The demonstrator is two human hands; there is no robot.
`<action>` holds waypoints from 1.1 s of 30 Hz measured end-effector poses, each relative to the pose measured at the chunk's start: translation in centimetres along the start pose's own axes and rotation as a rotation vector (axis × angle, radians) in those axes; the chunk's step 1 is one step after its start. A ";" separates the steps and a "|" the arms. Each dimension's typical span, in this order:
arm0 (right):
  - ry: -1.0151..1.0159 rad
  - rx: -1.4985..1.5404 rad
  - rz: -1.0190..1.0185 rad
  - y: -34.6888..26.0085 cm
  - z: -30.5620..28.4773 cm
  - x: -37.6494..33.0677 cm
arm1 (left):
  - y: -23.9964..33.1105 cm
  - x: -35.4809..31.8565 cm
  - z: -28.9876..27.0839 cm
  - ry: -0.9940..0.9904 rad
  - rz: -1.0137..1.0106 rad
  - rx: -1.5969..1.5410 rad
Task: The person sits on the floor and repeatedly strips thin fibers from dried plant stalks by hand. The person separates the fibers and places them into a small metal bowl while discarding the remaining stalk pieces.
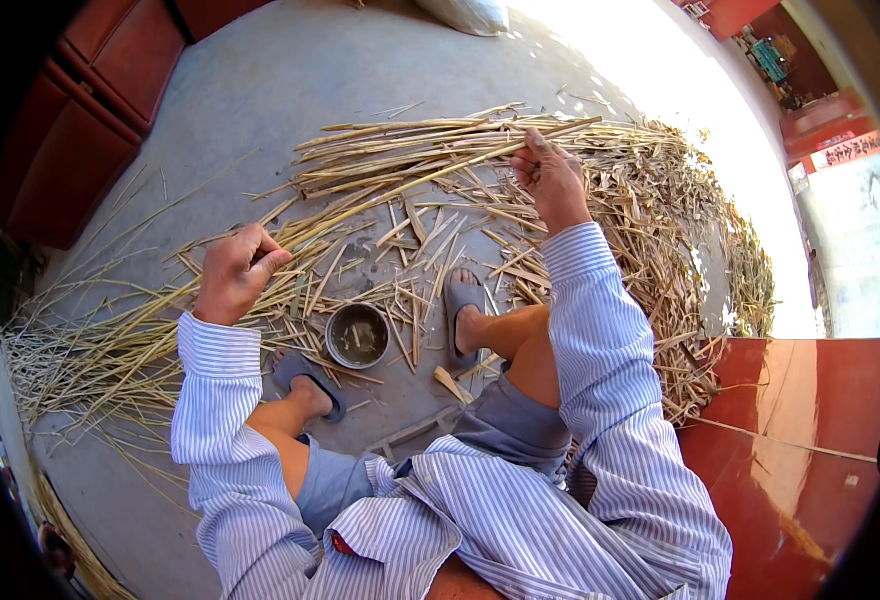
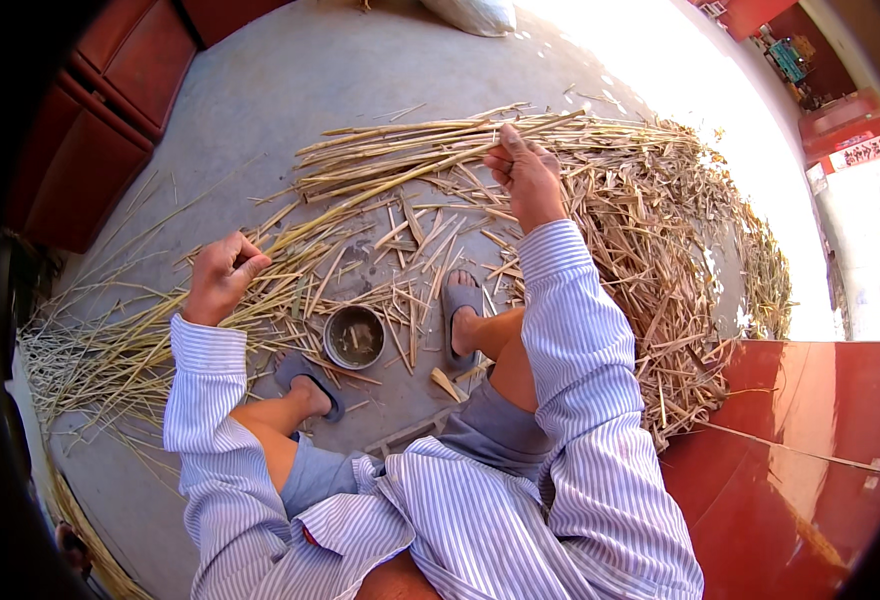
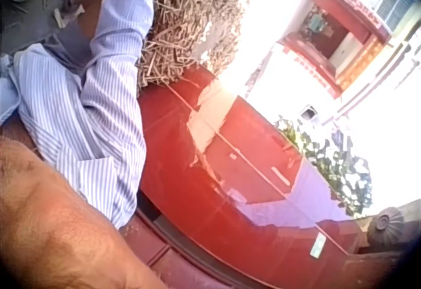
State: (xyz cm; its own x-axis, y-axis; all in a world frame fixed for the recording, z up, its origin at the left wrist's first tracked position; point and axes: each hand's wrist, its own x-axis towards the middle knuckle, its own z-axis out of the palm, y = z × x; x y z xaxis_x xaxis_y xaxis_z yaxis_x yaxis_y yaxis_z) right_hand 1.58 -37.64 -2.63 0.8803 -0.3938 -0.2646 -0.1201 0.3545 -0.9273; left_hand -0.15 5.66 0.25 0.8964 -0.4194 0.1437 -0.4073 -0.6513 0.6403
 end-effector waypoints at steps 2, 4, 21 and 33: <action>0.085 0.045 -0.034 -0.5 -1.9 1.0 | -0.3 -0.9 -0.9 0.007 -0.030 -0.011; 0.227 0.133 -0.096 -1.6 -5.9 2.3 | 0.3 -1.3 -1.4 -0.037 -0.076 -0.024; -0.156 0.093 0.009 -0.8 -1.6 0.0 | -1.4 -2.6 -1.5 -0.025 -0.079 0.016; 0.621 0.287 0.066 -0.7 -15.5 4.6 | -1.4 -3.5 -1.6 -0.043 -0.116 0.007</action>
State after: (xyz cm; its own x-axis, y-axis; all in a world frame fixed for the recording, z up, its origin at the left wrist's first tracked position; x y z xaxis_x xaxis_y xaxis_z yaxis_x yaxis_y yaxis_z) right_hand -1.46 -52.84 -7.32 0.4391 -0.7465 -0.5000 0.0374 0.5712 -0.8200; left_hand -2.45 9.05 0.09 0.9294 -0.3673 0.0364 -0.3025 -0.7016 0.6451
